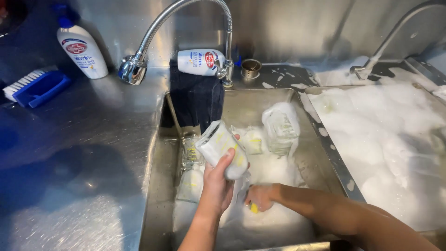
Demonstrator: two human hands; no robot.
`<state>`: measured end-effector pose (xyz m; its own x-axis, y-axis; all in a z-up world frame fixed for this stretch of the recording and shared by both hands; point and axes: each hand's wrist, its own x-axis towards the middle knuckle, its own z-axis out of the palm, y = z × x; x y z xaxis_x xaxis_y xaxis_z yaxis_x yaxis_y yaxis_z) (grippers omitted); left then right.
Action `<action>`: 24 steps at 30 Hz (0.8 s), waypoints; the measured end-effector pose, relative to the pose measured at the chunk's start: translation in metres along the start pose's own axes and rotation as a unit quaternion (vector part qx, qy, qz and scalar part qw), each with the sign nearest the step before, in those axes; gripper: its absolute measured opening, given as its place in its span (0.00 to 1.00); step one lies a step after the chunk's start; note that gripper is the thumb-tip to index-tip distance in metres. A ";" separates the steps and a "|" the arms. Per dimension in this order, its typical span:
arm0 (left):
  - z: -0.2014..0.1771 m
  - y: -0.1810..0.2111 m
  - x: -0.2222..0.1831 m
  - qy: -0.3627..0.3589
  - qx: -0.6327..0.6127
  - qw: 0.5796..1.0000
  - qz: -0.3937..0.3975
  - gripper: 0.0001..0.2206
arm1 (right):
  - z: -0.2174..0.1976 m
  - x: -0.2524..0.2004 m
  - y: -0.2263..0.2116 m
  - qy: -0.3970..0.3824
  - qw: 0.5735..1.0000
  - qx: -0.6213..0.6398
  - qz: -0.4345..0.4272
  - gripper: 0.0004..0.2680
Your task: Washing the interior of glass bottles using a long-handled brush and soapy water in a commercial sink.
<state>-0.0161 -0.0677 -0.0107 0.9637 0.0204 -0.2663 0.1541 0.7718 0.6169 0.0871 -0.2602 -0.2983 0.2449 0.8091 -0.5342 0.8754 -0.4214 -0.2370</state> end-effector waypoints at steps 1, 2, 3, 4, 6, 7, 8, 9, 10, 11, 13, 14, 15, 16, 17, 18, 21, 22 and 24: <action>-0.003 0.001 0.003 0.008 0.002 1.000 0.002 0.24 | -0.023 -0.005 -0.013 -0.022 0.991 0.124 0.052 0.18; 0.000 0.000 0.008 0.009 0.001 1.000 0.001 0.22 | -0.047 -0.018 -0.021 -0.042 0.962 0.245 0.112 0.28; 0.005 0.001 0.011 0.001 -0.002 1.000 -0.001 0.22 | -0.067 -0.032 -0.013 -0.040 0.962 0.243 0.120 0.28; 0.005 0.004 0.010 0.048 -0.020 0.999 -0.004 0.19 | -0.084 -0.041 -0.012 0.087 0.906 0.393 0.129 0.27; 0.010 0.012 0.002 0.095 -0.039 0.995 -0.004 0.17 | -0.113 -0.067 -0.011 0.209 0.815 0.525 0.128 0.28; 0.016 0.018 -0.005 0.119 -0.002 0.993 0.009 0.24 | -0.125 -0.086 -0.012 0.322 0.697 0.631 0.114 0.26; 0.024 0.023 -0.011 0.139 0.034 0.989 0.021 0.32 | -0.138 -0.109 -0.010 0.426 0.550 0.711 0.097 0.25; 0.025 0.015 -0.010 0.136 0.033 0.990 0.024 0.32 | -0.155 -0.127 -0.030 0.429 0.553 0.708 0.096 0.25; 0.024 0.007 -0.008 0.143 0.078 0.986 0.021 0.36 | -0.170 -0.142 -0.051 0.468 0.477 0.743 0.028 0.24; 0.023 -0.001 -0.005 0.150 0.124 0.981 0.018 0.41 | -0.184 -0.157 -0.072 0.501 0.396 0.768 -0.041 0.23; 0.059 0.005 -0.035 0.126 0.095 0.988 -0.003 0.42 | -0.180 -0.132 -0.096 0.545 0.432 0.719 0.017 0.21; 0.080 0.005 -0.048 0.103 0.059 0.993 -0.027 0.43 | -0.179 -0.123 -0.105 0.581 0.468 0.662 0.079 0.19; 0.069 -0.007 -0.037 0.098 0.058 0.993 -0.025 0.43 | -0.186 -0.118 -0.101 0.584 0.469 0.658 0.078 0.19; 0.061 -0.023 -0.026 0.096 0.051 0.993 -0.039 0.42 | -0.190 -0.118 -0.096 0.670 0.561 0.459 0.159 0.16; 0.052 -0.040 -0.014 0.094 0.045 0.993 -0.053 0.42 | -0.193 -0.118 -0.089 0.714 0.620 0.231 0.231 0.13; 0.056 -0.037 -0.017 0.087 0.041 0.994 -0.054 0.42 | -0.186 -0.111 -0.092 0.715 0.620 0.224 0.234 0.13; 0.041 -0.043 0.002 0.131 -0.024 0.989 -0.070 0.42 | -0.206 -0.106 -0.138 0.656 0.665 0.262 0.243 0.11; 0.017 -0.055 0.023 0.134 -0.026 0.988 -0.075 0.40 | -0.234 -0.122 -0.187 0.602 0.700 0.275 0.268 0.12; -0.001 -0.067 0.035 0.141 -0.023 0.986 -0.081 0.38 | -0.236 -0.124 -0.209 0.545 0.729 0.292 0.293 0.15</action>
<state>0.0076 -0.1177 -0.0619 0.8270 0.0666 -0.5583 0.2841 0.8074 0.5172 -0.0277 -0.1761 0.0087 0.9699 0.1313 0.2049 0.2391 -0.6700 -0.7028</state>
